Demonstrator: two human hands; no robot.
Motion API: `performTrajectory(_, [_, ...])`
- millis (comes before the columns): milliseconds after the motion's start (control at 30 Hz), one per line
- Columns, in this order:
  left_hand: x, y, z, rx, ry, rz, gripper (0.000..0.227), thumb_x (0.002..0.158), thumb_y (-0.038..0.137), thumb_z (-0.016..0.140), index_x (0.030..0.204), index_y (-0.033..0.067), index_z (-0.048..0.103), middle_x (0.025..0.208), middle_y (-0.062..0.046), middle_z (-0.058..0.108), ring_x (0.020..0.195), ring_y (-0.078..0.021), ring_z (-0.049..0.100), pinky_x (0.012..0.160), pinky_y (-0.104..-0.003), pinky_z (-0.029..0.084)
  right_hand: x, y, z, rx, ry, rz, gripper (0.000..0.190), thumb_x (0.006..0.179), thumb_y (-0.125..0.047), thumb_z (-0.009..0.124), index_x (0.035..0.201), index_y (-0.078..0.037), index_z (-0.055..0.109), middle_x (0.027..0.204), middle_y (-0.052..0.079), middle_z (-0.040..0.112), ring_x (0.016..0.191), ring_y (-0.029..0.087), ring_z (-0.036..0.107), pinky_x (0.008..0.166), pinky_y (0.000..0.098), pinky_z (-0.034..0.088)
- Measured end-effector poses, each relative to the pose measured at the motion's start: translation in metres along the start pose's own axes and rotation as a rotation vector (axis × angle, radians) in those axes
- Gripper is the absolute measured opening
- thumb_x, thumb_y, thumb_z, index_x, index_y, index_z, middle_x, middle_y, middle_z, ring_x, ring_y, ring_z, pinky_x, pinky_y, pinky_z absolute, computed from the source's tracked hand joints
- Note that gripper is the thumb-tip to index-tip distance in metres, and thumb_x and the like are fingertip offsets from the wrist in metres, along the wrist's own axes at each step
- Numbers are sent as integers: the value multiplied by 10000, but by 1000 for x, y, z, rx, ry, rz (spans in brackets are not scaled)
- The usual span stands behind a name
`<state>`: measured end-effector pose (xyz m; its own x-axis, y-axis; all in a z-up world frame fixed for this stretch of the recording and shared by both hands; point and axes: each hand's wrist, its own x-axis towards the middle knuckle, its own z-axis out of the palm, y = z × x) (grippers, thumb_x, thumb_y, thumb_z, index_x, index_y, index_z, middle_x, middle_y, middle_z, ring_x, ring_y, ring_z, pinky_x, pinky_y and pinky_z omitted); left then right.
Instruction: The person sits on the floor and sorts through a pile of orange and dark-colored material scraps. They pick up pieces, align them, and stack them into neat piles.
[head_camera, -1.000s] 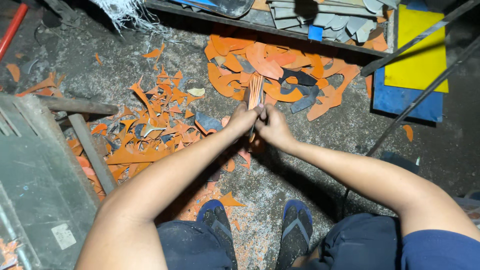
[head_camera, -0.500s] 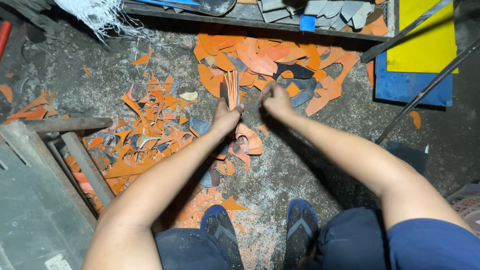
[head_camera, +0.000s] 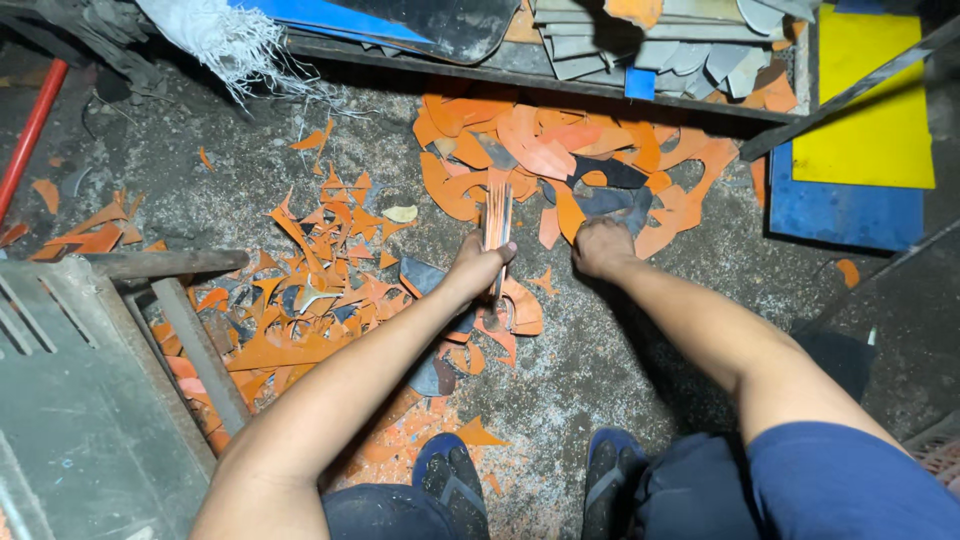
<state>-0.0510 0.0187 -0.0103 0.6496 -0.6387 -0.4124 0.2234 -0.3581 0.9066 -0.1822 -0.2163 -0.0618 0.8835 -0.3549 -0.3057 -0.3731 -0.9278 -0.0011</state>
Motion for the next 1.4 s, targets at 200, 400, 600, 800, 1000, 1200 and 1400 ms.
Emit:
performTrajectory(200, [8, 5, 9, 0, 46, 175, 461, 917, 174, 722, 1253, -59, 510, 1122, -208, 723, 958, -225, 713, 834, -335, 565, 8, -37, -17, 1203, -23, 63, 403, 1002, -294, 572, 1043, 61, 759, 893, 157, 747, 773, 230, 677, 725, 392, 521])
performTrajectory(400, [4, 23, 17, -170, 70, 72, 419, 896, 107, 638, 1249, -4, 440, 1061, -212, 680, 832, -307, 703, 688, -438, 584, -33, -95, -53, 1328, -10, 48, 270, 984, -191, 570, 1118, 21, 671, 843, 69, 722, 694, 144, 665, 610, 304, 550])
performTrajectory(600, [-17, 39, 10, 270, 147, 343, 437, 901, 126, 719, 1231, -35, 481, 1069, -224, 690, 947, -340, 712, 818, -445, 569, -48, -96, -90, 1697, -178, 35, 232, 990, -78, 541, 1116, 70, 668, 907, 127, 701, 762, 200, 679, 687, 330, 581])
performTrajectory(800, [-49, 62, -2, 579, 83, 510, 531, 858, 197, 756, 1237, -41, 469, 1220, -271, 580, 1185, -433, 569, 995, -532, 446, -57, -89, -95, 2058, -376, -44, 337, 835, -19, 466, 1114, 44, 644, 1048, 158, 682, 976, 237, 682, 888, 397, 606])
performTrajectory(1000, [-64, 78, -11, 853, 68, 703, 501, 847, 137, 734, 1217, -33, 442, 1173, -254, 543, 1153, -437, 560, 953, -550, 396, -72, -95, -126, 2039, -357, -25, 301, 961, -240, 573, 1136, -4, 639, 1060, 108, 677, 1005, 196, 661, 897, 399, 560])
performTrajectory(1200, [-84, 81, 3, 650, -16, 852, 511, 891, 118, 700, 1311, 6, 430, 1217, -237, 526, 1206, -420, 515, 1009, -525, 379, -77, -96, -166, 2161, -97, -194, 358, 967, -315, 690, 1117, 7, 648, 1002, 118, 702, 899, 197, 719, 814, 360, 607])
performTrajectory(1400, [-78, 83, 10, 534, -10, 851, 561, 934, 147, 691, 1377, -3, 381, 1268, -254, 542, 1212, -443, 525, 1043, -524, 397, -73, -100, -185, 2148, 88, -214, 383, 944, -286, 746, 1150, 1, 598, 962, 113, 693, 884, 200, 710, 817, 353, 610])
